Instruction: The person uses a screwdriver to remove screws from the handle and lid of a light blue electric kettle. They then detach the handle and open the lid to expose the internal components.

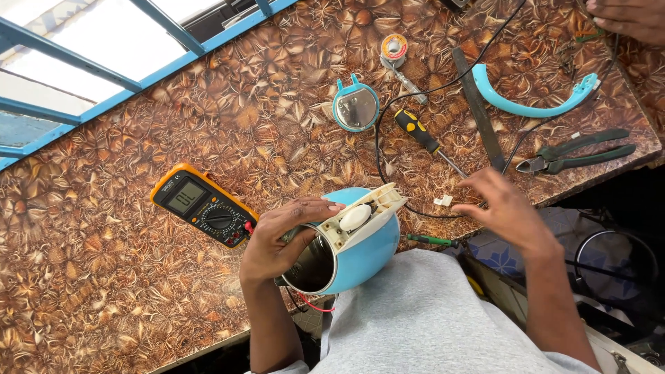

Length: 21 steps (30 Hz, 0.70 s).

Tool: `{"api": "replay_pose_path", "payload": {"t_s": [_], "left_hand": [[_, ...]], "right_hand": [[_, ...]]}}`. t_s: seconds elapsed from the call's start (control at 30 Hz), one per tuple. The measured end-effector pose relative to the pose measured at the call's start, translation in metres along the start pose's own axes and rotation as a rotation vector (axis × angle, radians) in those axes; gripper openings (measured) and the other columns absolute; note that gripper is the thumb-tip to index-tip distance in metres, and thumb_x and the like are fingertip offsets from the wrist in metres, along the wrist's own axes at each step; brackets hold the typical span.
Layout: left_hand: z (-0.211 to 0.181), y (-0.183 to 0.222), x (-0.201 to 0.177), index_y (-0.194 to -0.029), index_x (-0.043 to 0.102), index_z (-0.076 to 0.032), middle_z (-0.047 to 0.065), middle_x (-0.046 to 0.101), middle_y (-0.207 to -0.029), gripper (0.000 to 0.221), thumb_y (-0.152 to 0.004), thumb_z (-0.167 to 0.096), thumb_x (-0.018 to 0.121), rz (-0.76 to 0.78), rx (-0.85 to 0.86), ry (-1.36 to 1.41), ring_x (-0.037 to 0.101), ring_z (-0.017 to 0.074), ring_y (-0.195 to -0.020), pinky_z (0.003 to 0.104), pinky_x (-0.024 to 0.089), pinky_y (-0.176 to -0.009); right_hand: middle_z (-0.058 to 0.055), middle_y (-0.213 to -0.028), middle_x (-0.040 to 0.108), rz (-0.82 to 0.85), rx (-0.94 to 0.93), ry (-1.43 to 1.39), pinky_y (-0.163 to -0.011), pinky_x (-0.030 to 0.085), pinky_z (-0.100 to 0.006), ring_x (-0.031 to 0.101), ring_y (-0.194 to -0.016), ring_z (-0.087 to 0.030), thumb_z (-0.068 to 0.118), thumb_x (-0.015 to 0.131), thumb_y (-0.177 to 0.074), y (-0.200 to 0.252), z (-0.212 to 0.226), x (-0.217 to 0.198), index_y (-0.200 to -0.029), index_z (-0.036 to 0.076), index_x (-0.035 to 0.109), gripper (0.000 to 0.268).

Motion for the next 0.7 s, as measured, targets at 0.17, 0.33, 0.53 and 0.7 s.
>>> {"api": "replay_pose_path", "payload": {"t_s": [0.17,0.33,0.53,0.7], "left_hand": [[0.002,0.000,-0.007,-0.119,0.073,0.002,0.022,0.076,-0.113,0.026,-0.096,-0.003,0.063,-0.098,0.036,0.102,0.073,0.0430,-0.110,0.059,0.053,-0.098],[0.001,0.007,-0.013,-0.118,0.073,0.004,0.023,0.076,-0.110,0.025,-0.095,-0.003,0.064,-0.139,0.047,0.146,0.073,0.0418,-0.110,0.060,0.052,-0.099],[0.003,0.013,-0.018,-0.115,0.073,0.008,0.025,0.076,-0.106,0.025,-0.092,-0.001,0.067,-0.144,0.077,0.157,0.074,0.0454,-0.105,0.064,0.052,-0.096],[0.010,0.026,-0.023,-0.113,0.071,0.011,0.028,0.076,-0.106,0.025,-0.093,-0.003,0.067,-0.166,0.127,0.227,0.073,0.0490,-0.106,0.067,0.052,-0.094]], "right_hand": [[-0.014,-0.112,0.062,-0.135,-0.167,0.121,-0.076,0.056,-0.035,0.065,-0.097,-0.027,0.025,0.067,-0.098,-0.013,0.006,0.022,-0.119,0.008,0.072,0.028],[-0.009,-0.109,0.065,-0.122,-0.098,0.143,-0.069,0.053,-0.032,0.064,-0.088,-0.021,0.025,0.063,-0.102,-0.021,0.008,0.022,-0.119,0.011,0.073,0.025],[-0.012,-0.114,0.061,-0.079,-0.222,0.136,-0.069,0.055,-0.033,0.062,-0.086,-0.022,0.033,0.065,-0.099,-0.031,0.014,0.035,-0.131,0.014,0.067,0.037],[-0.010,-0.107,0.063,-0.218,-0.221,0.066,-0.071,0.054,-0.033,0.064,-0.082,-0.020,0.032,0.061,-0.104,-0.040,0.000,0.044,-0.120,0.012,0.071,0.027]]}}
Point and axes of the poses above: each hand's wrist, its own y-axis away from the middle knuckle, its own x-axis out of the palm, z = x × y, the point moved 9 cm from there along -y, towards the middle knuckle
